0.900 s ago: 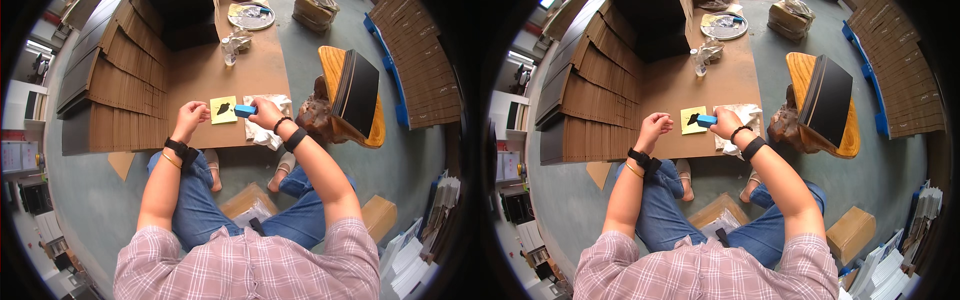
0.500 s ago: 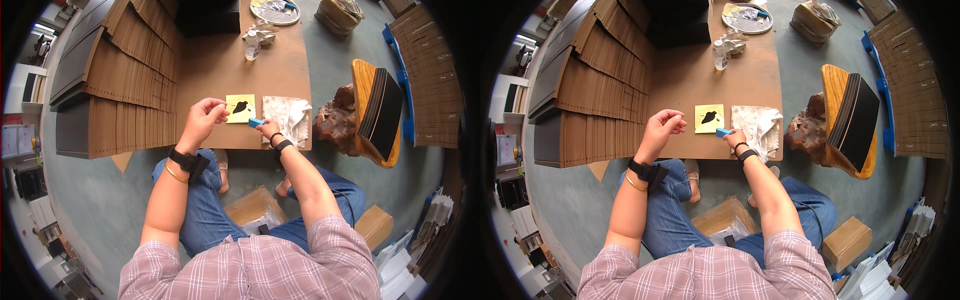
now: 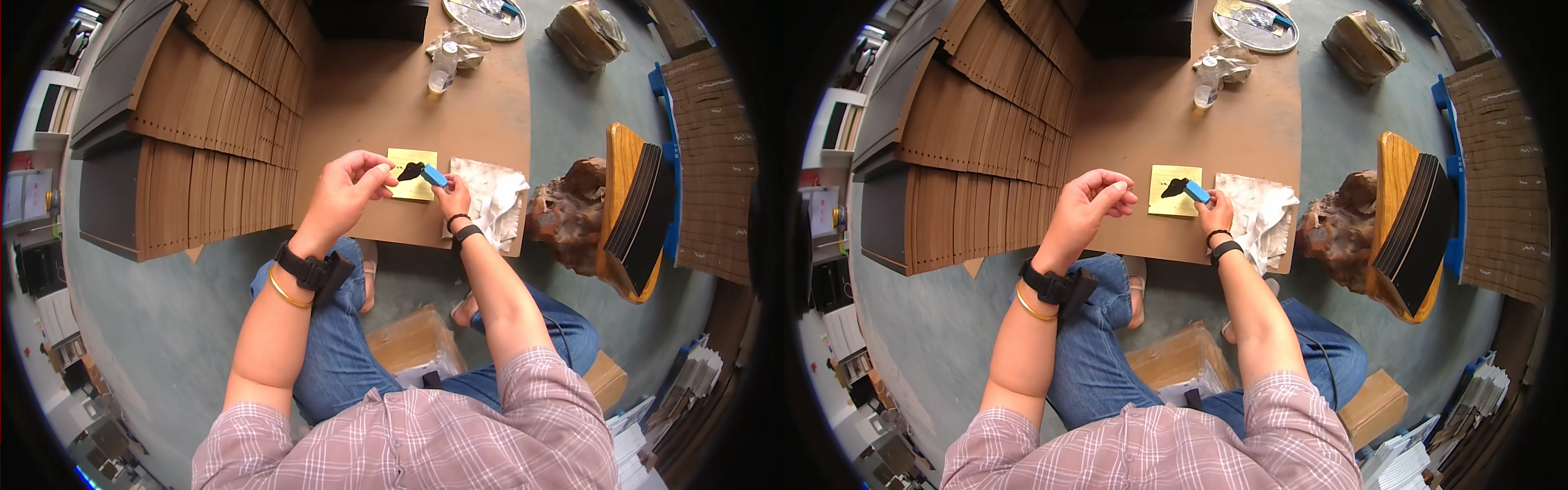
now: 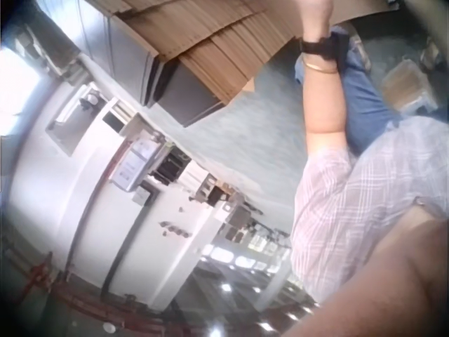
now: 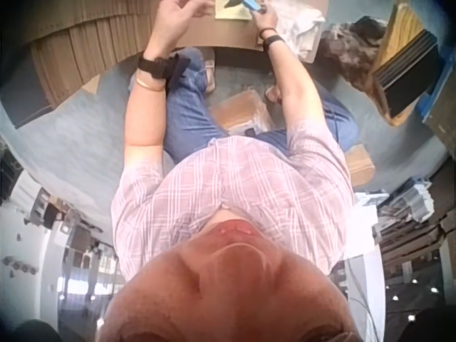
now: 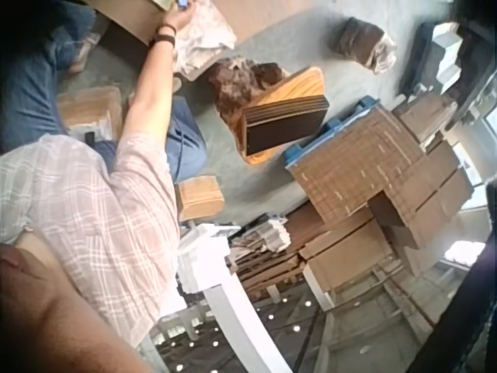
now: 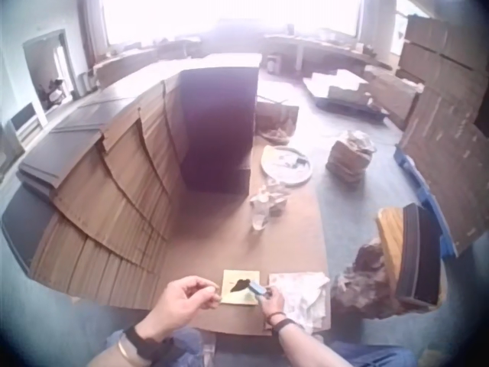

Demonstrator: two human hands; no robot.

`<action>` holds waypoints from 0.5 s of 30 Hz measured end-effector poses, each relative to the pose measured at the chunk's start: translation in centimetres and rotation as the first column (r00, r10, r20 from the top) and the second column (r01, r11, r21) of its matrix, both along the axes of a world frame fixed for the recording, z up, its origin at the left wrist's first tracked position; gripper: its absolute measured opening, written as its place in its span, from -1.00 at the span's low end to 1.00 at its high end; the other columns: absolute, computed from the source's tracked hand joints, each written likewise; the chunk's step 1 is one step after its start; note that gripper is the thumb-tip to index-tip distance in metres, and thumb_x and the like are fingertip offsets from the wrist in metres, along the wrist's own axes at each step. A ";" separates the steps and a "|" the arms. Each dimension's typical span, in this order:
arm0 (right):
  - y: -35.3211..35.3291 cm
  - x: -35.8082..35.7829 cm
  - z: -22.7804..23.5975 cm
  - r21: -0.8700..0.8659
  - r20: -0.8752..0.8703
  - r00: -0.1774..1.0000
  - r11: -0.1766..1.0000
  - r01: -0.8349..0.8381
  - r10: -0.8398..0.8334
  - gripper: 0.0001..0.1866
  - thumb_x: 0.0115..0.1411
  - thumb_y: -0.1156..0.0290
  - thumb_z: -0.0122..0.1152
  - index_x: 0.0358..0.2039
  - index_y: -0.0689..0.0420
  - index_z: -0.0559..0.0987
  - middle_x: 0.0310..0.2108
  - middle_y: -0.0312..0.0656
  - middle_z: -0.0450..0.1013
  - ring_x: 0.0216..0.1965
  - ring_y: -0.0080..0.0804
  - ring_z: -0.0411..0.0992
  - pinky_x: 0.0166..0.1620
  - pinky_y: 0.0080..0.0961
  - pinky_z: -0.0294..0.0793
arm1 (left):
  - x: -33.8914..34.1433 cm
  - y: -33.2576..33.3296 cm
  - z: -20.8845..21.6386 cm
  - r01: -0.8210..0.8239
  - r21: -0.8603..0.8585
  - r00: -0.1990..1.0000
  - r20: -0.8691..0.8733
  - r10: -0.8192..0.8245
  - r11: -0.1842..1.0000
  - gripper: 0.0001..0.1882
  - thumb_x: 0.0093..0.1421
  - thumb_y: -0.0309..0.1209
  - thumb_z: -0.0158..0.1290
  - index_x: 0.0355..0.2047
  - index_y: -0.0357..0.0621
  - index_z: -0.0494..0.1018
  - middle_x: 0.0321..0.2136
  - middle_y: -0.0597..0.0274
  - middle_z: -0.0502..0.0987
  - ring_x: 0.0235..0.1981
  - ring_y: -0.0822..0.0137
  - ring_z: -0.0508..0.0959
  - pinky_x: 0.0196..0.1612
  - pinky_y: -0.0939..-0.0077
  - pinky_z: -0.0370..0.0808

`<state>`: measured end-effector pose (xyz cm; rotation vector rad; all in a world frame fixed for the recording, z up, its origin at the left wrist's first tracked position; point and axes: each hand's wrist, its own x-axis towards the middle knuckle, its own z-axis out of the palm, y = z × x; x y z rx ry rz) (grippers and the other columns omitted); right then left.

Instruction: Wiping and sanding black furniture panels on a workbench.

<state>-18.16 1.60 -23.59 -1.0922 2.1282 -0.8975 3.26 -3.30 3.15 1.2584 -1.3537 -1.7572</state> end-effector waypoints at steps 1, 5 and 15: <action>0.2 -0.1 -0.2 0.003 -0.020 1.000 1.000 -0.006 0.006 -0.66 -0.13 0.33 0.38 -0.28 0.07 0.54 -0.31 -0.14 0.46 -0.24 -0.30 0.44 -0.14 -0.39 0.43 | 0.1 0.0 0.1 0.003 -0.004 1.000 -0.012 -0.003 1.000 -0.80 0.25 -0.37 -0.01 -0.25 -0.26 0.46 -0.43 0.23 0.56 -0.42 0.50 0.53 -0.29 0.64 0.47; 1.0 -0.2 -1.0 -0.008 -0.027 0.999 0.999 -0.035 0.035 -0.68 -0.15 0.33 0.39 -0.31 0.00 0.56 -0.29 -0.18 0.42 -0.16 -0.24 0.36 -0.06 -0.35 0.36 | -0.1 0.0 0.4 -0.004 0.007 1.000 -0.016 0.004 1.000 -0.80 0.25 -0.36 -0.01 -0.25 -0.26 0.46 -0.42 0.22 0.56 -0.42 0.49 0.54 -0.29 0.64 0.46; 2.5 0.7 0.1 0.152 -0.263 0.961 0.987 -0.049 0.088 -0.62 -0.14 0.33 0.36 -0.23 -0.06 0.54 -0.22 -0.17 0.37 -0.06 -0.16 0.29 0.01 -0.26 0.30 | 0.3 0.5 0.7 -0.014 -0.007 1.000 -0.025 0.013 1.000 -0.81 0.22 -0.43 0.00 -0.26 -0.34 0.45 -0.44 0.16 0.56 -0.43 0.47 0.54 -0.34 0.61 0.50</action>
